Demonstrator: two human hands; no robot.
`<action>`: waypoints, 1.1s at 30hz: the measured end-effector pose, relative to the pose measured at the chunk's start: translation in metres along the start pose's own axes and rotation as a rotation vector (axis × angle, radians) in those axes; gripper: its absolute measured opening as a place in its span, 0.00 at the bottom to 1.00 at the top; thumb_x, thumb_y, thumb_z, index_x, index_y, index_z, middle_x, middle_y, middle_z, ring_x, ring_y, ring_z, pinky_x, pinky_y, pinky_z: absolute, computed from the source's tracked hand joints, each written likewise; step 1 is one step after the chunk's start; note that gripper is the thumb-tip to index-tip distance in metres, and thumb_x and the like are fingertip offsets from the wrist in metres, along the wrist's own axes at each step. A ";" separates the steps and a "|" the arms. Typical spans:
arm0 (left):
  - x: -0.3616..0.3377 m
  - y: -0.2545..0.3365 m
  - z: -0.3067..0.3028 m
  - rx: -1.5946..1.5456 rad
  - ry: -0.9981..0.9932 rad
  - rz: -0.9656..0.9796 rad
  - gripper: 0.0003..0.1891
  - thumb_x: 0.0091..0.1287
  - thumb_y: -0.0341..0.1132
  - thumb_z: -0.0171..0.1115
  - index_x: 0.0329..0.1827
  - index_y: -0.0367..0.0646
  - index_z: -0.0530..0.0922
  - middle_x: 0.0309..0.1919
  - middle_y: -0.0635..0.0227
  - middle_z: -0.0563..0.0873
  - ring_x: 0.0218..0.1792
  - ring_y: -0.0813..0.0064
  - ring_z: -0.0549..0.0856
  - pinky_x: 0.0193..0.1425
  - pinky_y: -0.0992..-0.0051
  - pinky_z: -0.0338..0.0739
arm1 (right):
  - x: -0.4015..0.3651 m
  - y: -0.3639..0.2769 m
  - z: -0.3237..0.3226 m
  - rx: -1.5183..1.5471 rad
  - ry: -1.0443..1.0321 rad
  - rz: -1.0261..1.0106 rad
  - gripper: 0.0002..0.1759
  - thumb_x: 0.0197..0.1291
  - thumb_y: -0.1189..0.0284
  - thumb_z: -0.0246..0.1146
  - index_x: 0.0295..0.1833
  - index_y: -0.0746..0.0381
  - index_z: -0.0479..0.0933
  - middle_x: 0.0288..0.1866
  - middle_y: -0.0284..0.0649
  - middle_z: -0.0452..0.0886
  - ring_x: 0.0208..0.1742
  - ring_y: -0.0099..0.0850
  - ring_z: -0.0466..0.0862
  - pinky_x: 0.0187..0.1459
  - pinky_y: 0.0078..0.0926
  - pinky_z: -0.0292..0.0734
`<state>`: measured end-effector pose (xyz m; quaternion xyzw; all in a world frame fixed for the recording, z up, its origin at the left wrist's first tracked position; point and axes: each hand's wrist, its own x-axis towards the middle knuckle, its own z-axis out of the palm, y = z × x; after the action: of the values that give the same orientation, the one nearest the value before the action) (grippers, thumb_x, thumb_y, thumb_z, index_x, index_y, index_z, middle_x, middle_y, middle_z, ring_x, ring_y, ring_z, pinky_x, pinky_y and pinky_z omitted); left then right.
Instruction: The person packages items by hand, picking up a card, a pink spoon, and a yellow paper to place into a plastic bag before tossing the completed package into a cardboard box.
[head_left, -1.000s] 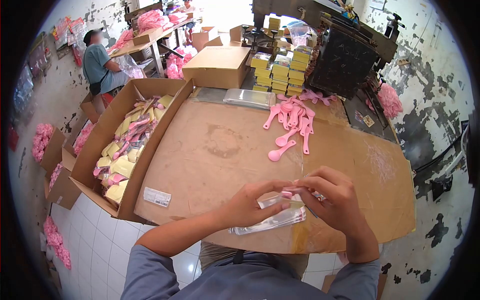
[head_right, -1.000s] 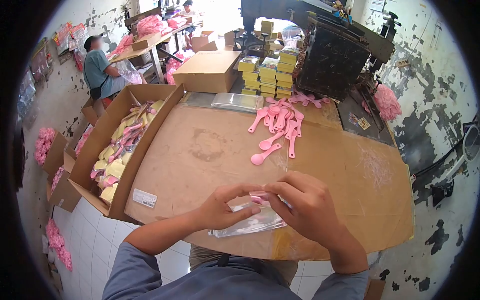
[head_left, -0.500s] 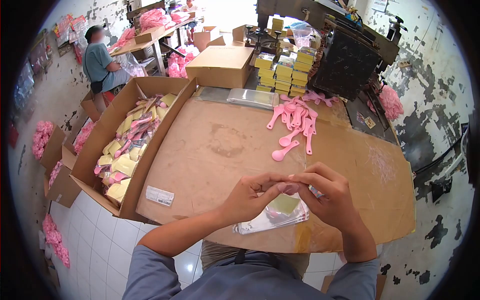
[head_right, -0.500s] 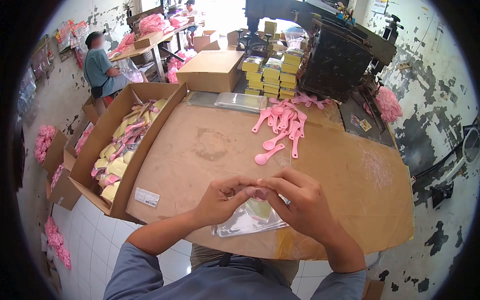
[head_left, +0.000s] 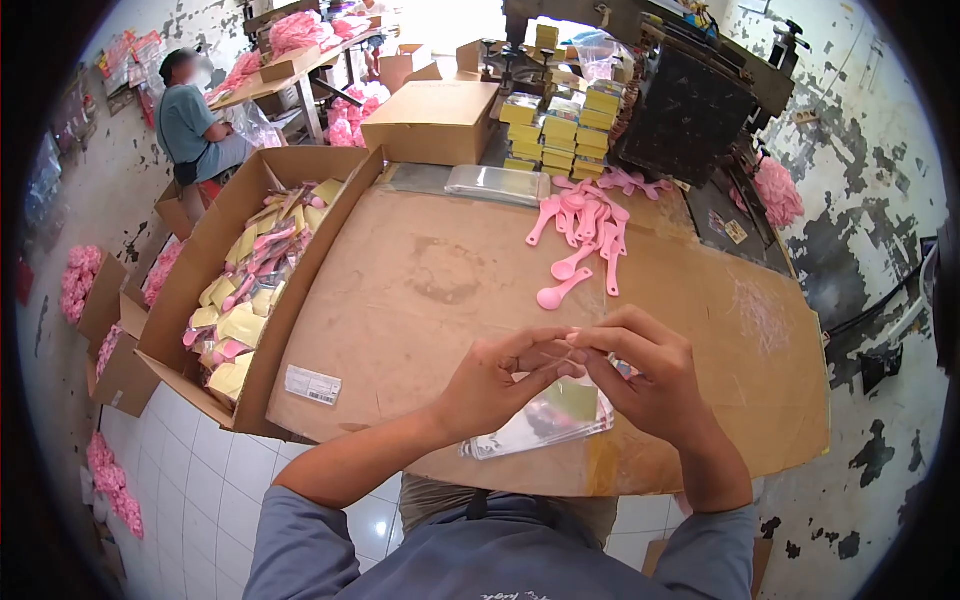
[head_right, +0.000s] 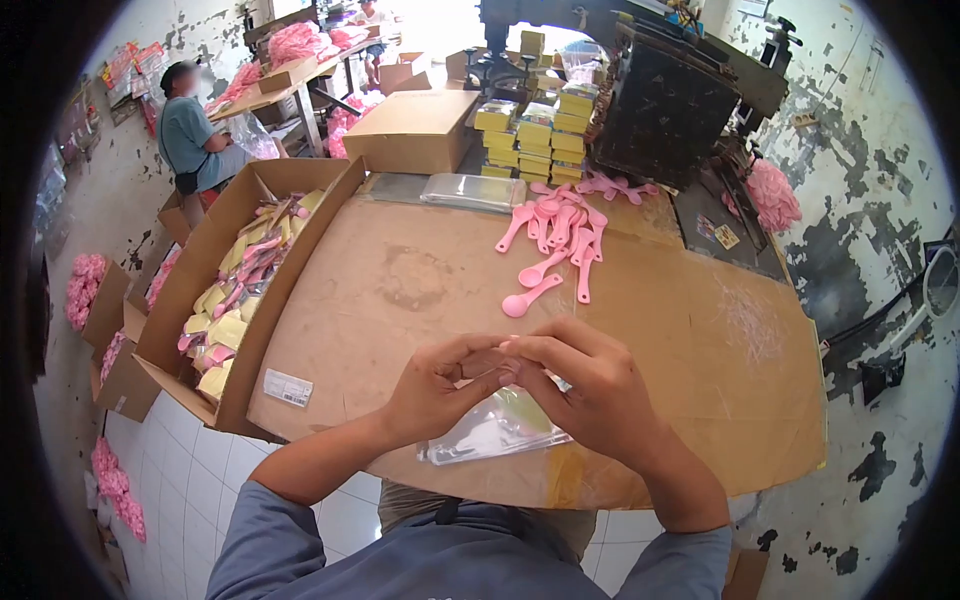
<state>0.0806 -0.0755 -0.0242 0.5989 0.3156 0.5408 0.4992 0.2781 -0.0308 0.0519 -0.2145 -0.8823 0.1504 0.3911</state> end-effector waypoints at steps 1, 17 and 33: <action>0.000 -0.001 0.000 0.055 -0.003 0.050 0.19 0.79 0.26 0.61 0.70 0.33 0.74 0.54 0.57 0.90 0.56 0.71 0.90 0.62 0.74 0.85 | 0.000 0.002 0.000 -0.005 -0.004 -0.010 0.10 0.61 0.81 0.71 0.48 0.63 0.86 0.38 0.40 0.85 0.33 0.33 0.86 0.35 0.30 0.82; 0.005 -0.001 -0.006 -0.049 0.028 -0.076 0.22 0.80 0.29 0.62 0.74 0.37 0.73 0.49 0.58 0.93 0.48 0.79 0.90 0.54 0.76 0.85 | 0.006 0.016 -0.003 -0.012 0.105 0.145 0.15 0.58 0.80 0.74 0.51 0.61 0.85 0.42 0.37 0.85 0.43 0.28 0.83 0.41 0.27 0.77; 0.001 -0.001 0.001 0.532 0.011 0.131 0.32 0.72 0.29 0.68 0.79 0.41 0.69 0.39 0.61 0.94 0.35 0.71 0.94 0.41 0.72 0.90 | 0.011 0.027 0.014 -0.629 -0.120 -0.155 0.15 0.51 0.76 0.70 0.47 0.64 0.81 0.43 0.40 0.81 0.49 0.36 0.82 0.49 0.35 0.74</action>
<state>0.0815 -0.0748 -0.0247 0.7251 0.4100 0.4732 0.2867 0.2681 -0.0032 0.0377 -0.2479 -0.9206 -0.1474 0.2633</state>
